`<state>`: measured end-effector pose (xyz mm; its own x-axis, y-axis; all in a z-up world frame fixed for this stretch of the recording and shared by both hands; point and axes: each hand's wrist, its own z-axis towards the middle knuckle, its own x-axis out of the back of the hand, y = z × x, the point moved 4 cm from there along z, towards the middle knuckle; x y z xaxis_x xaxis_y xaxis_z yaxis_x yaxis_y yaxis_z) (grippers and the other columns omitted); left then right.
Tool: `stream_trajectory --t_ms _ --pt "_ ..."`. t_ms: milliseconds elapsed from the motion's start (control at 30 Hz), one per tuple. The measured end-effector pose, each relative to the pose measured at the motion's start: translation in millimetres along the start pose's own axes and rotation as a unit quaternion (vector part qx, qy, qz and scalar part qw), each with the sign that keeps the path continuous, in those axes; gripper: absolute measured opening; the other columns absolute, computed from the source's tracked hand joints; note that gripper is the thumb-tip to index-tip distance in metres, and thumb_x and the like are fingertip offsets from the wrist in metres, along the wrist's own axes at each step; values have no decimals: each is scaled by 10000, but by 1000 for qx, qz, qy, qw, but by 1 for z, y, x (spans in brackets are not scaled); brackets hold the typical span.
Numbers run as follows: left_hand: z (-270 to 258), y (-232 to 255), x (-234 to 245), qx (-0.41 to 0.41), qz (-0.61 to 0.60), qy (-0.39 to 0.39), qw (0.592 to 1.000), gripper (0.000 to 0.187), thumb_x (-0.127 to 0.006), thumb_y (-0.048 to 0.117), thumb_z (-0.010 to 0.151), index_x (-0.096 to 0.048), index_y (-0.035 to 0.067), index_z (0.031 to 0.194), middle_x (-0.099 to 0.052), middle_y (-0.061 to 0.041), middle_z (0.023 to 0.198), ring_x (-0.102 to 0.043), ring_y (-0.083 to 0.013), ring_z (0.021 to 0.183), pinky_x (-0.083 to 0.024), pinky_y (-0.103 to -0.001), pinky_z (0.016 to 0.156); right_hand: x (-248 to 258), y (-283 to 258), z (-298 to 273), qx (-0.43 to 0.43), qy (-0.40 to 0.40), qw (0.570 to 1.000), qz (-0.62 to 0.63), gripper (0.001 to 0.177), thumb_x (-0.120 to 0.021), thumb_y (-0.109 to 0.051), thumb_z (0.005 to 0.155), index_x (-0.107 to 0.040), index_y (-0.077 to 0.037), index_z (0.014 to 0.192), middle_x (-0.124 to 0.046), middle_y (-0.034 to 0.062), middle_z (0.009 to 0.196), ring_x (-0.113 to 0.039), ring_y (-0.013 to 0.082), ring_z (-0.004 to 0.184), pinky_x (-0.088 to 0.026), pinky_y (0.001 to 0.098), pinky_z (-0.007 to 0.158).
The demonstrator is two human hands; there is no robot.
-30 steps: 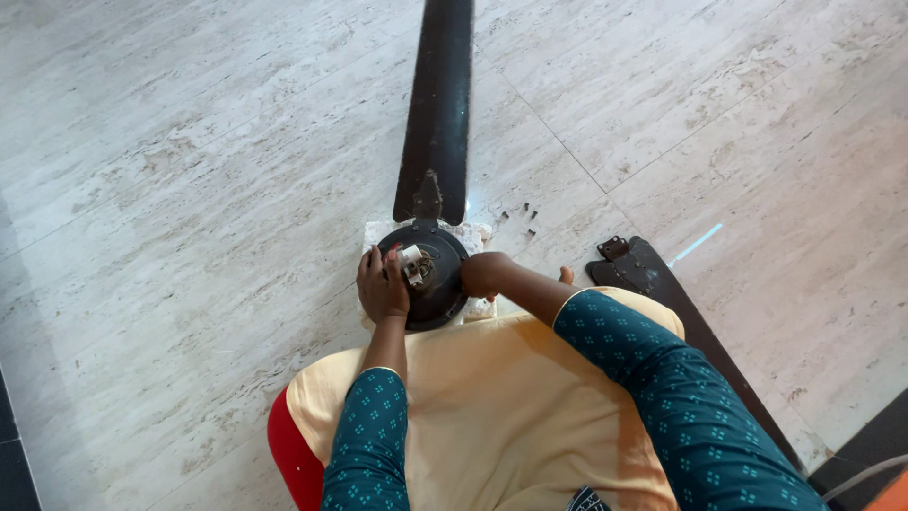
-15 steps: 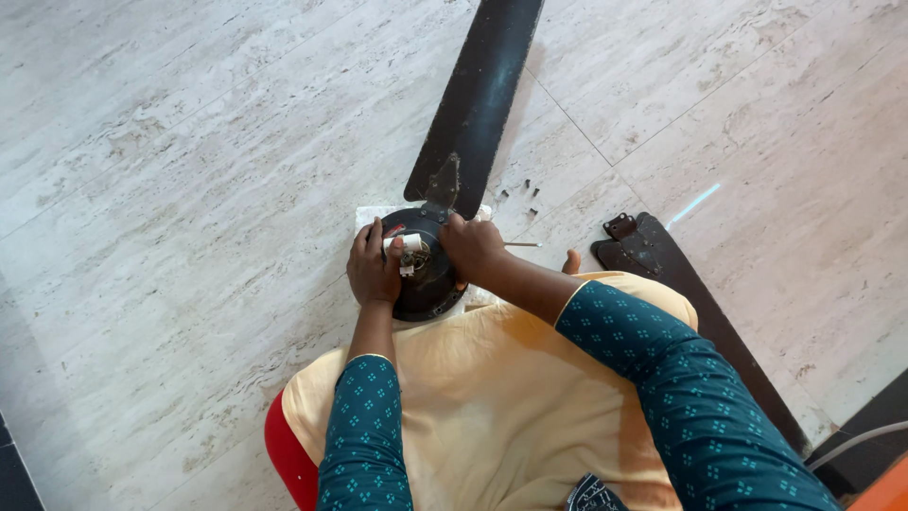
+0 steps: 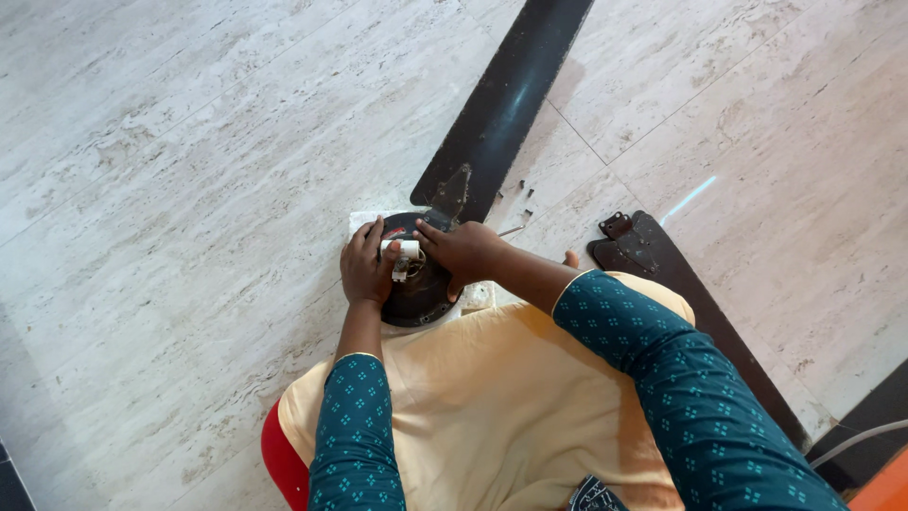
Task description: The person uses a screwdriver to remove screws from the central hub of a ceiling fan and detaches one fan blade. The blade is set aside on the floor, and the person continues to loosen additional screws on the hub.
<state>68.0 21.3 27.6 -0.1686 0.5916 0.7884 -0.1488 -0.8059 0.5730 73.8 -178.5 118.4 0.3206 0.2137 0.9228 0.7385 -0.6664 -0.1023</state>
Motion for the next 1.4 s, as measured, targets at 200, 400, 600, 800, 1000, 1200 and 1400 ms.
stream_trajectory --t_ms 200,400,600,800,1000,1200,1400 --pt "14 -1 2 -19 -17 -76 997 816 -330 771 964 -620 183 1451 -626 -104 1412 -574 -326 1283 -384 -461 1109 -5 -13 -3 -7 4 1000 -14 1350 -847 -742 592 -319 67 1534 -337 277 1597 -763 285 830 -585 359 586" --pt "23 -4 -2 -15 -33 -129 991 873 -171 828 929 -608 284 1454 -591 -45 1479 -412 -323 1466 -222 -560 1204 -20 -22 -1 -27 6 1000 -7 1351 -791 -787 641 -329 153 1493 -372 373 1530 -764 297 881 -600 363 605" --pt "30 -4 -6 16 -32 -166 986 912 17 768 938 -614 334 1432 -562 25 1507 -347 -303 1515 -205 -552 1229 -23 -30 0 -50 4 999 8 1368 -799 -786 630 -329 171 1488 -379 397 1512 -755 303 956 -608 363 645" --pt "33 -27 -20 38 -17 -126 991 668 -298 661 1027 -568 257 1485 -536 4 1548 -353 -314 1523 -255 -480 1239 -28 -34 0 -78 -3 997 12 1361 -825 -757 626 -320 154 1502 -369 386 1530 -753 311 975 -619 364 652" --pt "36 -44 -23 139 48 -117 982 794 -598 683 892 -553 181 1505 -386 -81 1643 -302 -394 1498 -286 -473 1190 -28 -40 2 -135 -25 990 22 1405 -861 -730 607 -244 87 1570 -289 320 1608 -759 306 928 -605 363 673" --pt "33 -50 -13 185 -120 -146 964 873 -690 663 809 -526 153 1500 -260 -109 1703 -394 -323 1509 -384 -405 1164 -25 -19 -5 -134 -56 989 44 1548 -899 -722 533 -53 -51 1643 -72 284 1694 -763 269 759 -590 339 598" --pt "28 -65 -13 210 -349 -195 892 877 -674 540 884 -357 147 1601 -32 -22 1763 -148 -295 1585 -267 -392 1212 -17 -9 6 -54 -19 997 60 1670 -926 -741 398 21 -162 1646 -40 198 1729 -750 278 739 -581 351 588"
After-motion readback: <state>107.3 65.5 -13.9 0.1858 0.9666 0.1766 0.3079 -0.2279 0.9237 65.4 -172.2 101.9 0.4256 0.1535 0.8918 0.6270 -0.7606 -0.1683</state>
